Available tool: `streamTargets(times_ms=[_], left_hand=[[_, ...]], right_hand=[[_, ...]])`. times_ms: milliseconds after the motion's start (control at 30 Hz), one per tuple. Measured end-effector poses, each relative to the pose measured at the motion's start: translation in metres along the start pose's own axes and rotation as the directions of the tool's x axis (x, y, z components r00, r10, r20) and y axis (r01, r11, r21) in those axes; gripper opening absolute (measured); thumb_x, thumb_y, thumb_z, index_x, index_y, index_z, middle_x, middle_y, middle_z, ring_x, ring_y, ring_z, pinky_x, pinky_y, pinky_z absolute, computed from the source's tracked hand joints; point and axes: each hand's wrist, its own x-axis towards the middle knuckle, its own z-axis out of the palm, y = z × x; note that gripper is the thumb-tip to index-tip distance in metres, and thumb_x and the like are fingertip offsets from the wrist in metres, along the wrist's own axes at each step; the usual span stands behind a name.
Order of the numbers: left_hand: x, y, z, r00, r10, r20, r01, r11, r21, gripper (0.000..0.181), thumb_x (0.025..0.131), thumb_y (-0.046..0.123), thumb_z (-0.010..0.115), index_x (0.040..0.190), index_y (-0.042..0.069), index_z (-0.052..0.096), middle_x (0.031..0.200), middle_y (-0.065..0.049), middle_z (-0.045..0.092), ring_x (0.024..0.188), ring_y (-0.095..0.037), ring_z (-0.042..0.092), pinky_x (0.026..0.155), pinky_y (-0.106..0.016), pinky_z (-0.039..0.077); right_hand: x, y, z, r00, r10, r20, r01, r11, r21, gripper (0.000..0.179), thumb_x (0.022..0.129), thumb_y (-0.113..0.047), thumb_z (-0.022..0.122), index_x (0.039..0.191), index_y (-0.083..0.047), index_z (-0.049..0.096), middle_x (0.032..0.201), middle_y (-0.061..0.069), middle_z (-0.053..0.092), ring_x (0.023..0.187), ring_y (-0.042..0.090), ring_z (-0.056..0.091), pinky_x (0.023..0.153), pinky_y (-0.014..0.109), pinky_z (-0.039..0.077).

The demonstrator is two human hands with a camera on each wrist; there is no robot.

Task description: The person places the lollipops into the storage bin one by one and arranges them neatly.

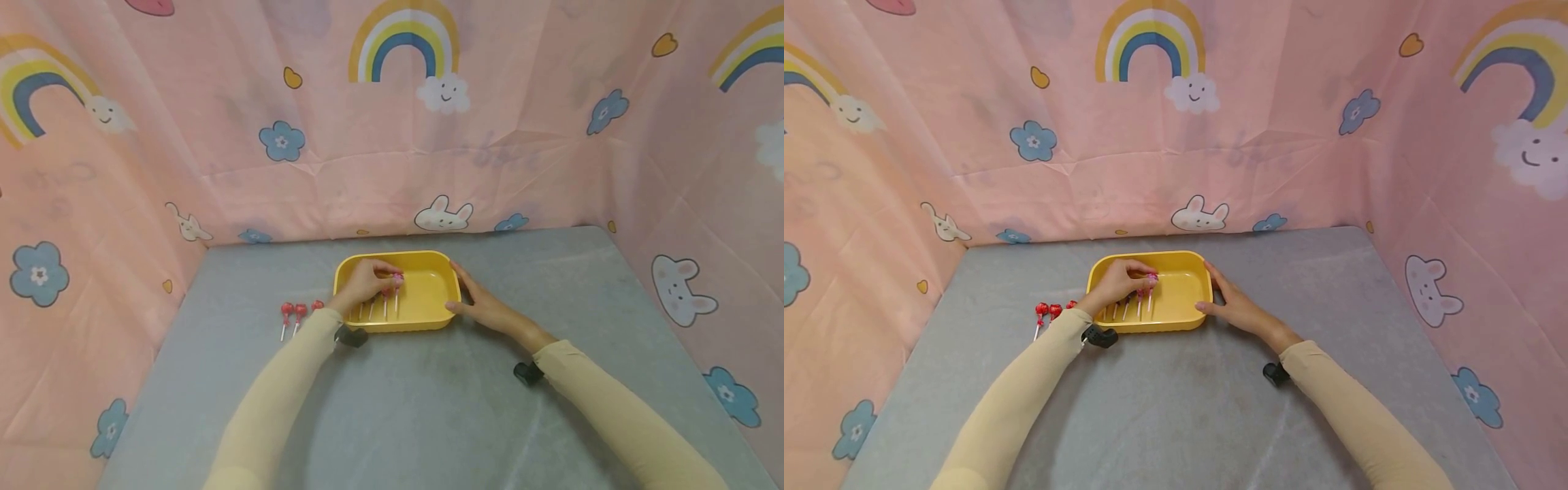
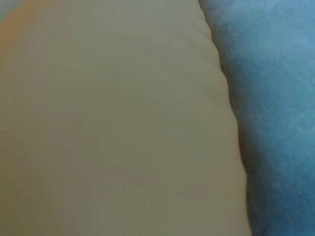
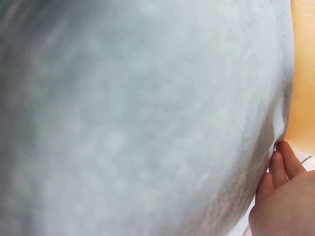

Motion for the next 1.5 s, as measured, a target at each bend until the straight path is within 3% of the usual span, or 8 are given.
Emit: streamTargets(times_ms=[200, 533, 667, 967, 1333, 1500], left_hand=[[-0.0018, 0.0016, 0.0019, 1.0, 0.01, 0.025, -0.01, 1.0, -0.006, 0.027, 0.087, 0.025, 0.077, 0.11, 0.01, 0.076, 0.091, -0.009, 0.075, 0.061, -0.013, 0.064, 0.057, -0.023, 0.055], [-0.0006, -0.0023, 0.0034, 0.998, 0.06, 0.026, -0.062, 0.992, 0.108, 0.024, 0.086, 0.028, 0.078, 0.105, 0.013, 0.078, 0.097, -0.004, 0.075, 0.072, -0.009, 0.063, 0.066, -0.019, 0.053], [0.0, -0.0036, 0.0041, 0.998, 0.049, 0.031, -0.052, 0.993, 0.105, 0.025, 0.085, 0.03, 0.078, 0.105, 0.014, 0.078, 0.1, -0.003, 0.075, 0.072, -0.01, 0.064, 0.066, -0.019, 0.054], [-0.0012, 0.0008, 0.0056, 0.999, 0.027, 0.024, -0.029, 0.996, 0.08, 0.025, 0.085, 0.027, 0.078, 0.105, 0.013, 0.078, 0.101, -0.005, 0.074, 0.073, -0.011, 0.063, 0.064, -0.02, 0.054], [-0.001, 0.0025, 0.0073, 1.0, 0.023, 0.011, -0.024, 0.99, 0.139, 0.024, 0.085, 0.03, 0.078, 0.104, 0.017, 0.079, 0.104, 0.0, 0.076, 0.088, -0.013, 0.062, 0.076, -0.021, 0.053], [-0.0015, 0.0042, 0.0077, 1.0, 0.028, -0.01, -0.026, 0.988, 0.155, 0.025, 0.085, 0.029, 0.079, 0.104, 0.014, 0.079, 0.104, -0.003, 0.077, 0.087, -0.013, 0.064, 0.075, -0.02, 0.053]], right_hand=[[-0.0002, 0.0002, 0.0003, 1.0, 0.0, -0.005, 0.0, 1.0, -0.015, 0.095, 0.094, -0.045, 0.064, 0.159, -0.034, -0.003, 0.168, 0.007, 0.01, 0.155, 0.034, 0.01, 0.121, 0.068, 0.009], [-0.0004, 0.0005, 0.0, 1.0, -0.007, -0.004, 0.007, 1.0, -0.015, 0.094, 0.094, -0.044, 0.064, 0.159, -0.036, -0.004, 0.168, 0.01, 0.011, 0.154, 0.036, 0.012, 0.121, 0.069, 0.009], [0.0005, 0.0016, -0.0001, 1.0, -0.01, -0.005, 0.01, 1.0, -0.012, 0.093, 0.095, -0.043, 0.063, 0.16, -0.032, -0.003, 0.167, 0.011, 0.014, 0.154, 0.037, 0.013, 0.121, 0.069, 0.009], [-0.0008, -0.0006, -0.0012, 1.0, 0.01, 0.0, -0.01, 1.0, -0.019, 0.094, 0.095, -0.045, 0.063, 0.159, -0.037, -0.005, 0.168, 0.01, 0.011, 0.154, 0.037, 0.011, 0.121, 0.069, 0.008], [-0.0004, -0.0007, -0.001, 1.0, 0.029, -0.007, -0.03, 0.999, -0.016, 0.096, 0.093, -0.047, 0.065, 0.158, -0.039, -0.004, 0.168, 0.008, 0.013, 0.154, 0.034, 0.013, 0.122, 0.067, 0.01], [-0.0007, -0.0008, -0.0007, 1.0, 0.026, -0.007, -0.026, 1.0, -0.001, 0.096, 0.092, -0.047, 0.066, 0.158, -0.039, -0.003, 0.167, 0.007, 0.014, 0.155, 0.033, 0.013, 0.122, 0.067, 0.009]])
